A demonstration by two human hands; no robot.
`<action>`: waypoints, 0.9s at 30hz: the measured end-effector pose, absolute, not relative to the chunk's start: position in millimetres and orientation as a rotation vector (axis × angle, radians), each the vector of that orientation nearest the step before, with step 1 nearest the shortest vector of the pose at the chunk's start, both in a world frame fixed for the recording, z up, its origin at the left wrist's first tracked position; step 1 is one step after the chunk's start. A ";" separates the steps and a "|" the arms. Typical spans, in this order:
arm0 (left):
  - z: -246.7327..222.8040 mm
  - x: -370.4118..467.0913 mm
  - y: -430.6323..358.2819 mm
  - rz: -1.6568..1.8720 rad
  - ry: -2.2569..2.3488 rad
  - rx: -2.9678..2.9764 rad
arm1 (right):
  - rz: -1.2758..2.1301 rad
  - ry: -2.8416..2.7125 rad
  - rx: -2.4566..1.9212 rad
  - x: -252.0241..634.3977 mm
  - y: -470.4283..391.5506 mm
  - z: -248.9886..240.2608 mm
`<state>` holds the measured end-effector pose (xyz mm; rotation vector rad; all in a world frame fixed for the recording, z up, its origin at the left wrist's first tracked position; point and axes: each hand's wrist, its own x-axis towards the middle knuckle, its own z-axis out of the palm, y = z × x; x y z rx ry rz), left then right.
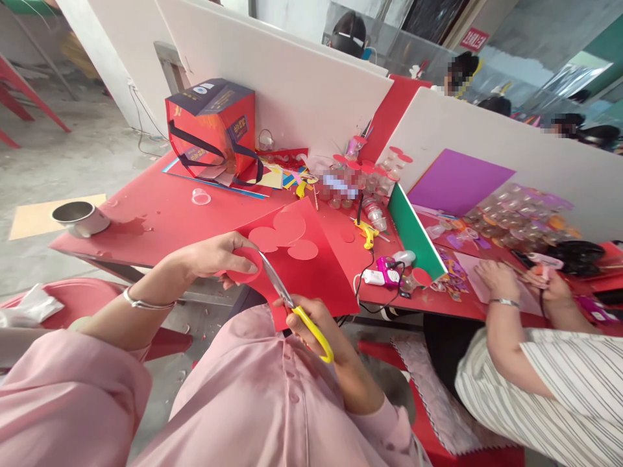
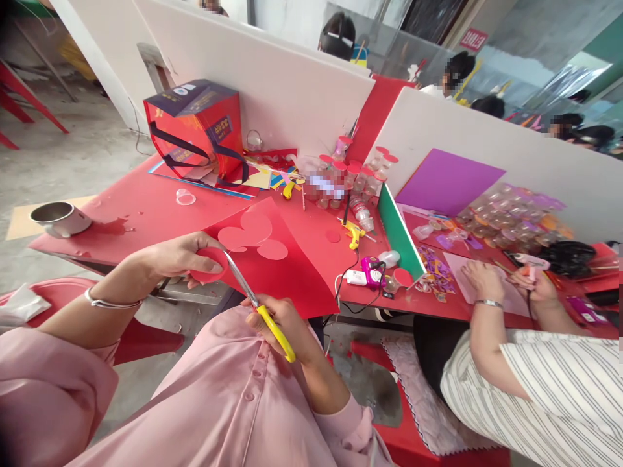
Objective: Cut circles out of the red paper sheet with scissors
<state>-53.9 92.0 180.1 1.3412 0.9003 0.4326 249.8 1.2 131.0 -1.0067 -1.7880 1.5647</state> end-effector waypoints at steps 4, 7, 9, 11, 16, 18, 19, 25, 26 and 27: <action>182.5 -52.2 92.8 0.414 0.896 1.358 | 1.537 -1.802 -1.002 249.5 1.8 131.0; 183.8 -49.6 93.2 0.397 0.919 1.367 | 1.524 -1.809 -1.002 249.9 2.1 129.2; 184.5 -47.8 93.2 0.383 0.937 1.368 | 1.500 -1.819 -1.010 250.0 2.2 128.1; 184.9 -46.4 93.1 0.377 0.948 1.369 | 1.487 -1.815 -1.025 249.7 2.1 127.7; 183.6 -45.6 92.4 0.374 0.979 1.366 | 1.532 -1.769 -1.054 248.0 1.1 128.6; 182.9 -46.1 92.4 0.369 0.989 1.357 | 1.560 -1.751 -1.046 247.8 0.8 128.3; 182.6 -46.4 92.4 0.369 0.993 1.354 | 1.568 -1.748 -1.041 247.8 0.9 127.7; 176.2 -50.3 91.4 0.395 0.958 1.346 | 1.512 -1.683 -1.042 250.6 4.0 117.3; 173.3 -51.4 91.1 0.401 0.944 1.341 | 1.497 -1.655 -1.051 251.3 4.8 115.3; 169.9 -52.5 90.9 0.411 0.934 1.335 | 1.478 -1.634 -1.063 251.9 5.7 113.8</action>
